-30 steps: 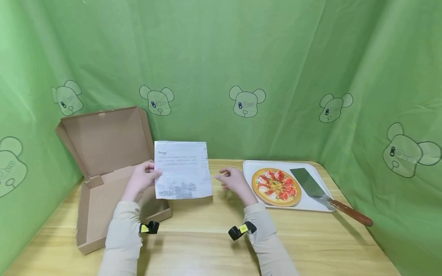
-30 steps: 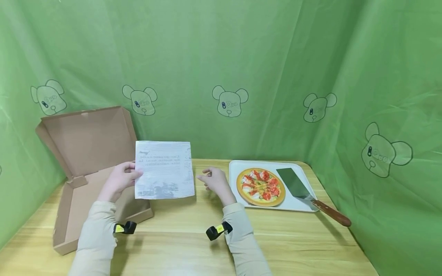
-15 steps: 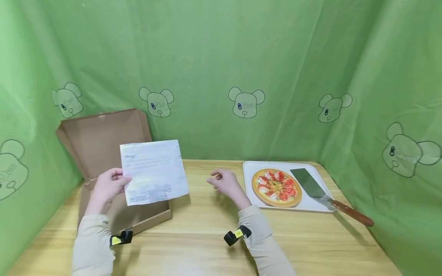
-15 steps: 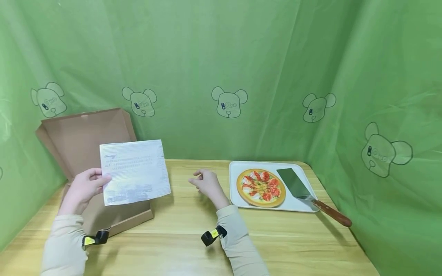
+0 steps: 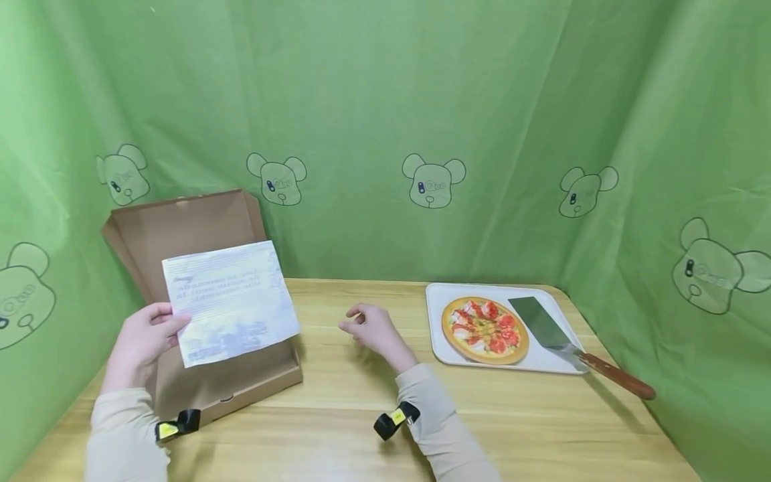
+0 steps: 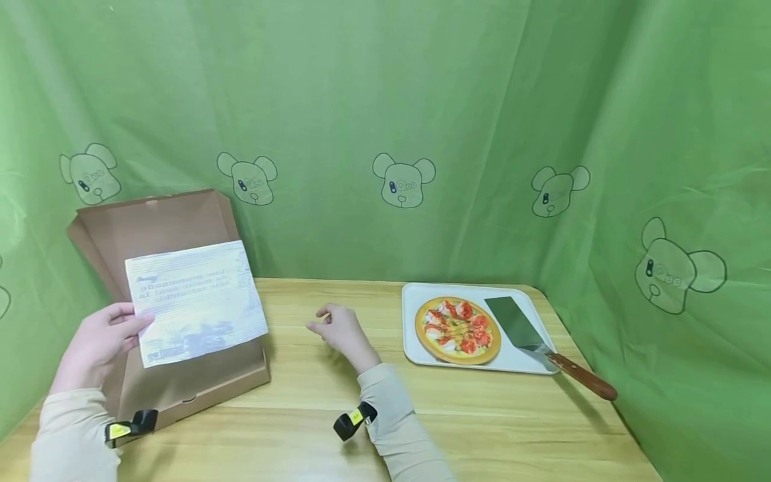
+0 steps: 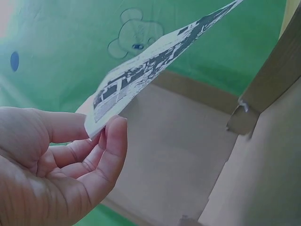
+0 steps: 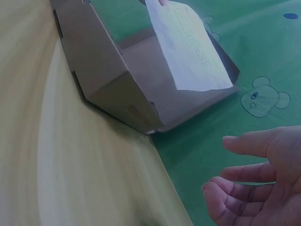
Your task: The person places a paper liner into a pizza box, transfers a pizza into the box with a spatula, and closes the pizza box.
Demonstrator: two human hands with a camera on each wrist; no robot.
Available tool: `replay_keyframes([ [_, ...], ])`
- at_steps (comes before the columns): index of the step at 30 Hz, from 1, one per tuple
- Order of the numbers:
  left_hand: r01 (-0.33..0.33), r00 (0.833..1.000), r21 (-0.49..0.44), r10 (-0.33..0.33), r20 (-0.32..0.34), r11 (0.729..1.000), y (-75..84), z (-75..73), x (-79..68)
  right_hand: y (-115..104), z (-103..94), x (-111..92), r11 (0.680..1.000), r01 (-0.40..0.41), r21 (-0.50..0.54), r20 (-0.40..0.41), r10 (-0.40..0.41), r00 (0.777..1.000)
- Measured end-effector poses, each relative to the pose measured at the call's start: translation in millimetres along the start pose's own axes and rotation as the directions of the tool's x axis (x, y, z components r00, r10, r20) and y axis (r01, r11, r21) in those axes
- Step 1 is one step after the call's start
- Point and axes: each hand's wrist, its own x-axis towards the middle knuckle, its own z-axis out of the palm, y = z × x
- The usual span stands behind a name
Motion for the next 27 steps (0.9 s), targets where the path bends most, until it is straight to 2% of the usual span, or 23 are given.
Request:
replay_keyframes([
  [7, 0.021, 1.0, -0.102, -0.021, 0.001, 0.995, -8.1, -17.9, -1.7, -13.0, 21.2, 1.2, 1.0, 0.013, -0.018, 0.034, -0.012, 0.999],
  [12, 0.054, 0.999, -0.08, -0.054, 0.004, 0.995, -15.4, -28.3, -3.9, -18.8, 36.9, 1.0, 1.0, 0.01, -0.026, 0.058, -0.009, 0.998],
  [13, 0.057, 0.998, -0.072, -0.056, 0.008, 0.996, -16.9, -30.2, -4.3, -19.8, 39.5, 1.0, 1.0, 0.013, -0.024, 0.061, -0.011, 0.998],
  [20, 0.08, 0.996, -0.177, -0.07, 0.063, 0.981, -28.6, -42.6, -5.0, -24.4, 57.3, -0.9, 0.999, 0.028, -0.017, 0.085, -0.026, 0.996],
  [22, 0.084, 0.995, -0.168, -0.073, 0.072, 0.982, -32.3, -44.7, -4.6, -24.8, 61.9, -1.7, 0.999, 0.035, -0.029, 0.09, -0.032, 0.995],
  [27, 0.105, 0.992, -0.235, -0.086, 0.091, 0.966, -40.3, -47.6, -1.4, -25.1, 70.5, -5.3, 0.998, 0.053, -0.042, 0.123, -0.048, 0.991],
])
